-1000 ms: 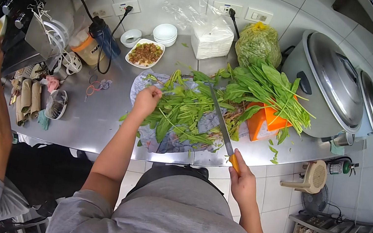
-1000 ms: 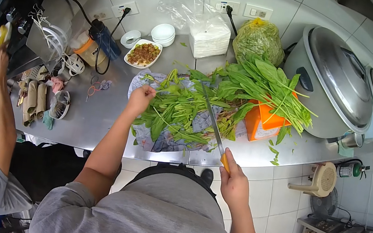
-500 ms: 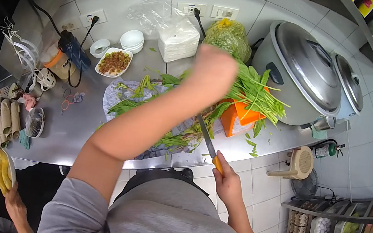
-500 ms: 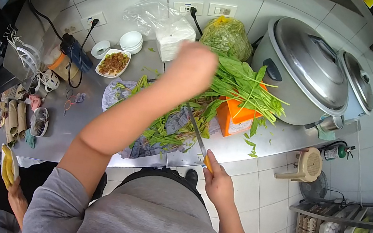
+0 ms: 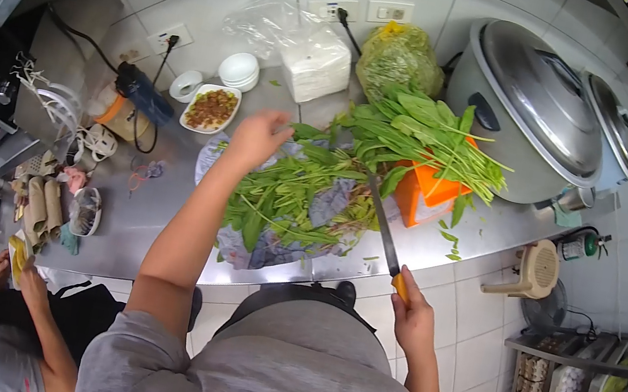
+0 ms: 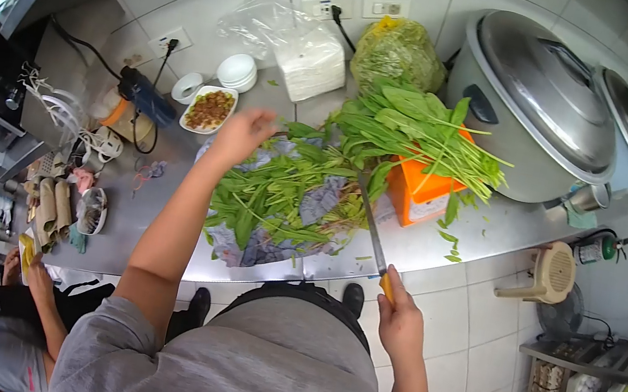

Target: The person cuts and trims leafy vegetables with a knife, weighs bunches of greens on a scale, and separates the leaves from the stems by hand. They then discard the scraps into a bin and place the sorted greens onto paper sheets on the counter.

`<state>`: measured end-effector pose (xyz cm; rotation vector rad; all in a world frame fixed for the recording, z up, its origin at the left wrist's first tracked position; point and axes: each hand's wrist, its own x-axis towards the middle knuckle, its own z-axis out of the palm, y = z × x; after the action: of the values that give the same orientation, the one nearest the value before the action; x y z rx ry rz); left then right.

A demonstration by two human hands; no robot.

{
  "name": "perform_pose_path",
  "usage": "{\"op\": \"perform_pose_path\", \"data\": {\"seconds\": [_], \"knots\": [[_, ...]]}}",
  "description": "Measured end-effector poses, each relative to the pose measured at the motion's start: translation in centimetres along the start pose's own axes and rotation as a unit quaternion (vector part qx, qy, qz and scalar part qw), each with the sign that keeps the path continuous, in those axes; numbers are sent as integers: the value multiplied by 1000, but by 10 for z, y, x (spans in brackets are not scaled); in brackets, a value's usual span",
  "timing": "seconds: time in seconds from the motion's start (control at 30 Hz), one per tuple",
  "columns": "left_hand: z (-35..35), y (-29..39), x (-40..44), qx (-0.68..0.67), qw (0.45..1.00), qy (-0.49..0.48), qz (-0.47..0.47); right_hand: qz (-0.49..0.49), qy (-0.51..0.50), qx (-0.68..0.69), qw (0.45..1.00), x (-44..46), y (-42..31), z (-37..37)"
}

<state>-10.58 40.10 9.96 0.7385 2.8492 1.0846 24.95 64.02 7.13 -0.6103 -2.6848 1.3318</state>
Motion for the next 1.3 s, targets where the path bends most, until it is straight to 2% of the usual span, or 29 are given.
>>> {"op": "perform_pose_path", "data": {"seconds": [0.03,0.13,0.2,0.27,0.33,0.4,0.43,0.47,0.5,0.6,0.67,0.7,0.73,0.77,0.8,0.87,1.03,1.1,1.17,1.2,1.3], "knots": [[-2,-25,-16,28,997,-27,-73,10,-14,-3,1000,2,-2,1],[18,-70,-54,44,993,-49,-101,13,-43,-10,999,13,-15,9],[44,-69,-67,52,998,-33,31,-39,-61,-16,997,20,-22,16],[77,-68,-64,50,990,48,121,-69,-71,-25,995,25,-28,21],[96,-49,-59,88,991,33,97,-96,-80,-34,992,27,-33,25],[105,-44,-53,124,989,15,75,-68,-78,-35,994,27,-37,26],[108,-45,-47,142,988,-26,57,-70,-79,-40,994,27,-40,25],[111,-46,-42,161,984,-67,42,-33,-101,-71,992,27,-43,24],[108,-42,-39,157,984,-65,45,6,-120,-100,988,27,-44,22],[74,-20,-35,150,985,-52,68,37,-131,-127,983,29,-34,25],[45,-11,-30,104,989,65,84,24,-109,-78,991,22,-30,26],[32,-8,-28,105,989,60,89,6,-89,-31,996,17,-29,27],[18,-4,-23,-83,993,78,13,9,-83,-27,996,15,-29,26],[7,2,-18,-269,957,91,-64,3,-73,-14,997,13,-31,23],[-6,12,-14,-268,958,86,-58,-4,-63,-1,998,11,-31,21],[-30,40,-7,-453,880,134,-54,2,-57,-2,998,9,-29,18],[-43,142,14,-556,829,59,18,12,-51,-4,999,3,-14,13],[-21,173,27,-590,806,28,35,28,-48,-3,998,0,-13,10],[10,189,48,-647,759,-48,55,34,-47,7,998,-1,-7,10],[23,189,53,-646,760,-48,55,34,-47,8,998,-1,-7,8],[52,167,57,-563,822,-31,-82,43,-39,24,998,-2,-3,4]]}}
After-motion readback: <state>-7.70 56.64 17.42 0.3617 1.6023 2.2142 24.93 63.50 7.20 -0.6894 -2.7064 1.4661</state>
